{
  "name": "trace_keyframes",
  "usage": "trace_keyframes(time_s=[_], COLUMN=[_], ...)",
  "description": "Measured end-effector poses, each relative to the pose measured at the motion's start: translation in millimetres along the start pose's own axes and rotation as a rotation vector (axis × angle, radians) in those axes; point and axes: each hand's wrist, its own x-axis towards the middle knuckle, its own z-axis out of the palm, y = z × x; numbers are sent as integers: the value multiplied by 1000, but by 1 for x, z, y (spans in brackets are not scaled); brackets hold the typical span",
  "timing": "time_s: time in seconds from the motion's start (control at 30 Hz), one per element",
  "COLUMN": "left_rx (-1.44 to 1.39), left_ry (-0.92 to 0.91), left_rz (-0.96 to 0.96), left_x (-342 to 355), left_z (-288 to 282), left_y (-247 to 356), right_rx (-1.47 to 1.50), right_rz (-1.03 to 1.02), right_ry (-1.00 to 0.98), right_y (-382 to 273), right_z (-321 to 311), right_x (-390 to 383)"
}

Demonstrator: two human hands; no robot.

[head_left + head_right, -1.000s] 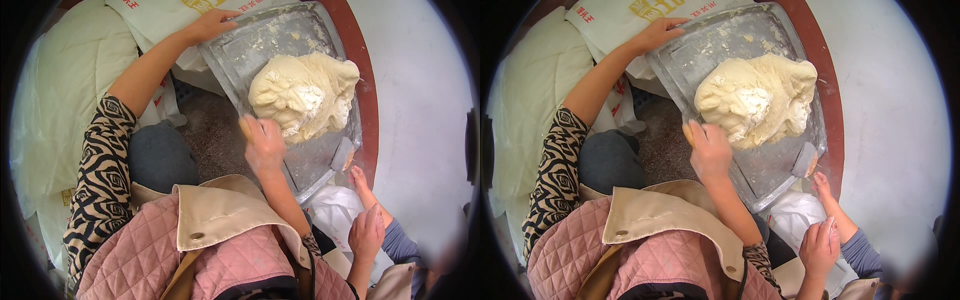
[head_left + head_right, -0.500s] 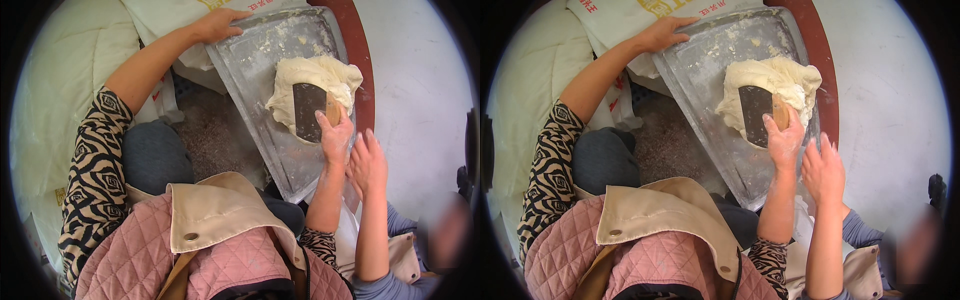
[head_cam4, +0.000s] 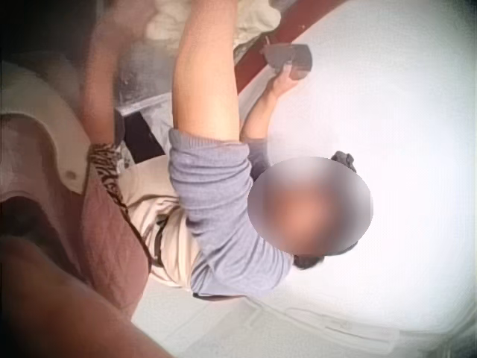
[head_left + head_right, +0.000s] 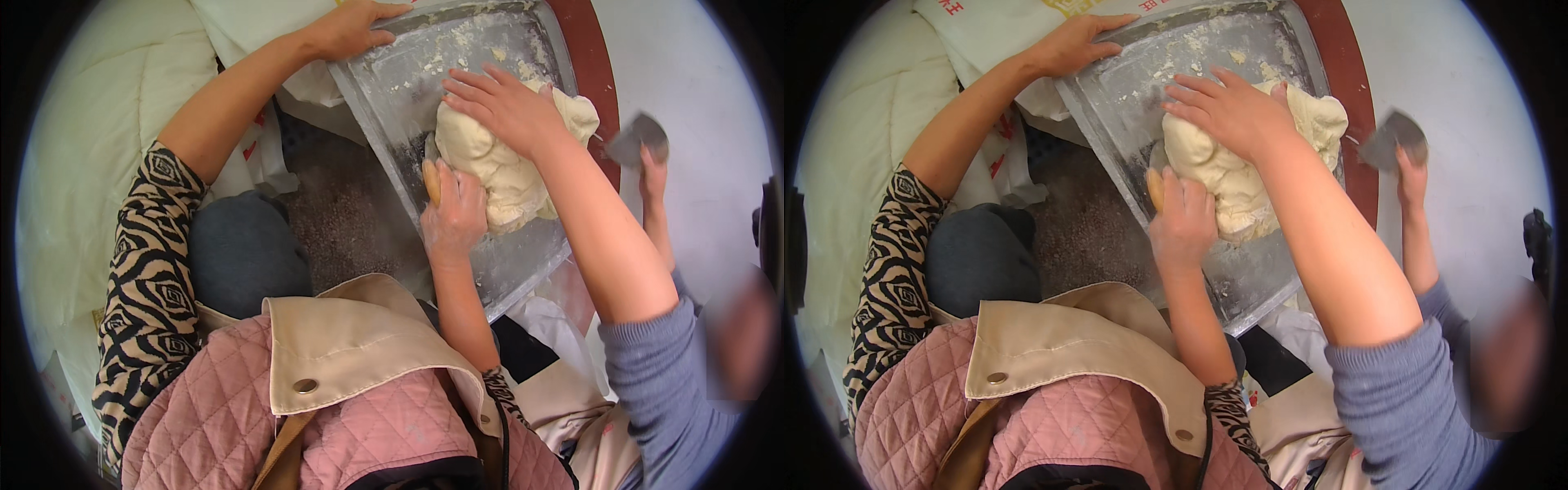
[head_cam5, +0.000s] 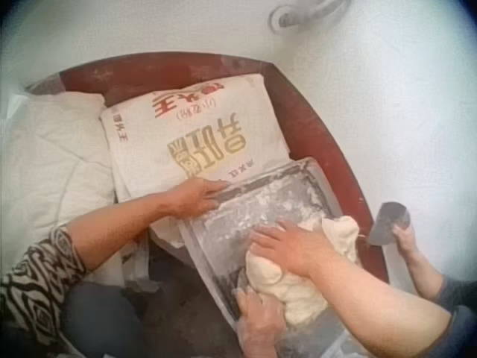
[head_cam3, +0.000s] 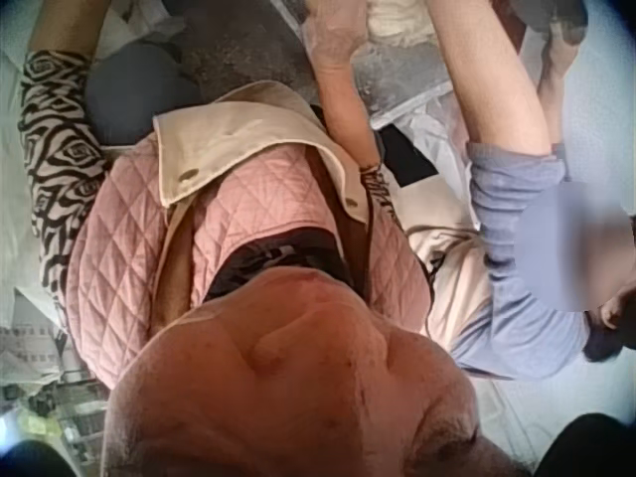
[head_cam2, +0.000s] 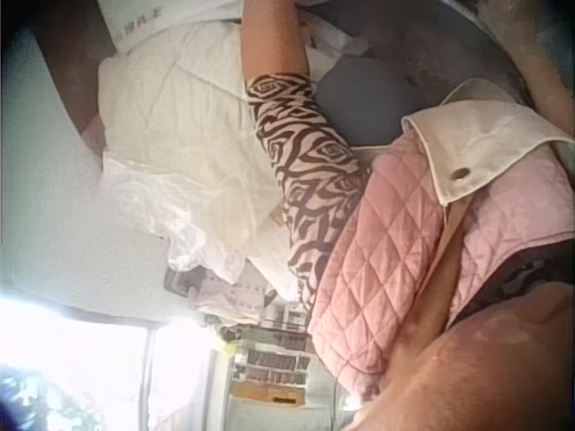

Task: The person kneads a large mass of dough on a metal tray, then uses a bench scraper to remove and clean residual dough from the tray. They wipe the tray with a cloth and place the cleaned tray aside. The person then walks to a freezer, opens it, and places a white bag inside.

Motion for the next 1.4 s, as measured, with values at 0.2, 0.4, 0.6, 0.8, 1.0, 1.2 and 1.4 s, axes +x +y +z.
trace_keyframes(time_s=[0.2,0.4,0.6,0.8,1.0,1.2,1.4], left_rx=[9,42,88,78,-73,38,109], left_ry=[-36,-5,46,9,-61,36,71], left_rz=[44,3,45,43,3,51,90], left_x=[4,1,0,-3,2,1,2], left_z=[-5,1,4,0,3,11,12], left_y=[-6,-11,-7,3,-5,-17,-17], right_rx=[-99,80,104,-125,-268,-86,151], right_rz=[40,52,90,186,507,126,55], right_ry=[90,-63,-131,-3,-247,-242,-221], right_y=[-5,-7,-26,-6,26,15,-25], right_z=[44,10,3,54,69,18,-9], right_x=[17,4,-15,30,127,85,16])
